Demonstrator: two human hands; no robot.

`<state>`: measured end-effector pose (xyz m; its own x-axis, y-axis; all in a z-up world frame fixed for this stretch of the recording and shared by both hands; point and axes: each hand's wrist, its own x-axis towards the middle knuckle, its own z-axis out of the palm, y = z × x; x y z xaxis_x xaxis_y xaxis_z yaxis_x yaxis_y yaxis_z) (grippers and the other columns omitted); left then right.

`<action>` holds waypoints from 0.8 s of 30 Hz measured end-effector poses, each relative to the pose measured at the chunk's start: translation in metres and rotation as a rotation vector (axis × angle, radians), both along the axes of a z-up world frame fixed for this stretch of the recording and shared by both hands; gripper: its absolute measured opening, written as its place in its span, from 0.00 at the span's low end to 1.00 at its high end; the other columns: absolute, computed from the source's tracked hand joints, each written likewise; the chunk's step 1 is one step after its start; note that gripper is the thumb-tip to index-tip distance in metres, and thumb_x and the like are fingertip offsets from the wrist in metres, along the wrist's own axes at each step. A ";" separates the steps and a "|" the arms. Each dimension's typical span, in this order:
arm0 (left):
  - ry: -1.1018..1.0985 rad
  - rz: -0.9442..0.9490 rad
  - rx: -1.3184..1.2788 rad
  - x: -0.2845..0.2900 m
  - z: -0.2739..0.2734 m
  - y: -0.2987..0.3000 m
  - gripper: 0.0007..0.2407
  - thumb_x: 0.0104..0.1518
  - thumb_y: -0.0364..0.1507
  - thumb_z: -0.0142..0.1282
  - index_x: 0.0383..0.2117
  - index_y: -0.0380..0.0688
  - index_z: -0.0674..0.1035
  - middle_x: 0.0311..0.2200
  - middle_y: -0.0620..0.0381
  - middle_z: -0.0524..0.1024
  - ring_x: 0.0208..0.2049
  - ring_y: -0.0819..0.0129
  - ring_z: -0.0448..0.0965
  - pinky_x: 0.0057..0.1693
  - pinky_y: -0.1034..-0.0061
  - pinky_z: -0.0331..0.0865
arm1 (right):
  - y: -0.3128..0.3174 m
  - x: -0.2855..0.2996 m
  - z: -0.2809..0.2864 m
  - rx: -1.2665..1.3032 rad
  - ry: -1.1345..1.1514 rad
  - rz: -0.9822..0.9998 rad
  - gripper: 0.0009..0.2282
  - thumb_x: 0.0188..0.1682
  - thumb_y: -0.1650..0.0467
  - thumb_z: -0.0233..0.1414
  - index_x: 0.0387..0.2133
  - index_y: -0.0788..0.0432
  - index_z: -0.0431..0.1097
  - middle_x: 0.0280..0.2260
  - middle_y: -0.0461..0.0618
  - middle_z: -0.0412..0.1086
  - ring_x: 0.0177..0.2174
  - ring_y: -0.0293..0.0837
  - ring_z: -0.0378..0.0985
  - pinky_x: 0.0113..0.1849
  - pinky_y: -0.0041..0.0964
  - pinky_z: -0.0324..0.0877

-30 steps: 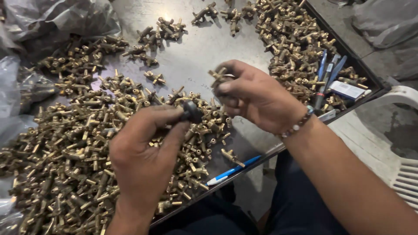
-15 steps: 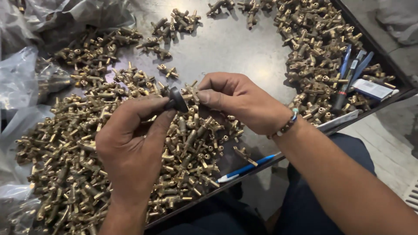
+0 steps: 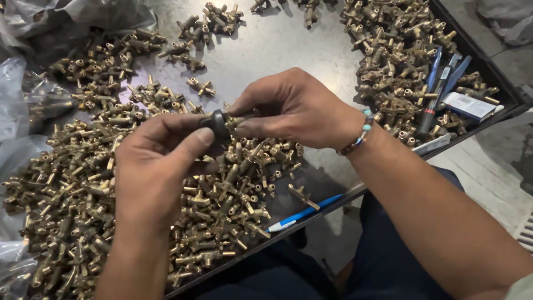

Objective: The person assembles black plastic handles onto brass valve bodies at a workbench.

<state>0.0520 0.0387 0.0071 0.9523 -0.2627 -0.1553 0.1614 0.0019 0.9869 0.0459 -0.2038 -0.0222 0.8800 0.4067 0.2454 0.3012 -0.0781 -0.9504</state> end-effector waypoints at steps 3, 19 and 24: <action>0.096 0.057 -0.150 0.004 -0.012 0.001 0.07 0.56 0.19 0.60 0.40 0.34 0.81 0.35 0.52 0.83 0.31 0.71 0.83 0.35 0.76 0.82 | 0.008 0.001 0.005 0.082 0.087 -0.034 0.08 0.51 0.72 0.60 0.42 0.63 0.76 0.33 0.42 0.77 0.32 0.29 0.79 0.36 0.26 0.77; -0.938 0.104 0.619 -0.028 0.003 0.000 0.09 0.60 0.19 0.68 0.42 0.39 0.81 0.44 0.50 0.81 0.43 0.64 0.85 0.50 0.74 0.79 | -0.043 -0.012 0.020 -0.288 -0.049 -0.267 0.19 0.47 0.61 0.61 0.49 0.57 0.72 0.42 0.46 0.77 0.36 0.35 0.81 0.37 0.29 0.76; -0.908 0.071 0.589 -0.032 -0.006 0.005 0.08 0.58 0.20 0.67 0.42 0.39 0.81 0.42 0.50 0.82 0.45 0.64 0.86 0.50 0.74 0.79 | -0.103 -0.018 -0.005 -0.671 -0.198 -0.875 0.19 0.47 0.65 0.65 0.51 0.59 0.75 0.48 0.55 0.76 0.48 0.49 0.80 0.50 0.42 0.73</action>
<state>0.0201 0.0432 0.0012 0.7855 -0.3170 0.5316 -0.6113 -0.5312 0.5866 0.0279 -0.3069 -0.0269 0.8974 -0.2302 0.3763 0.0330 -0.8156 -0.5777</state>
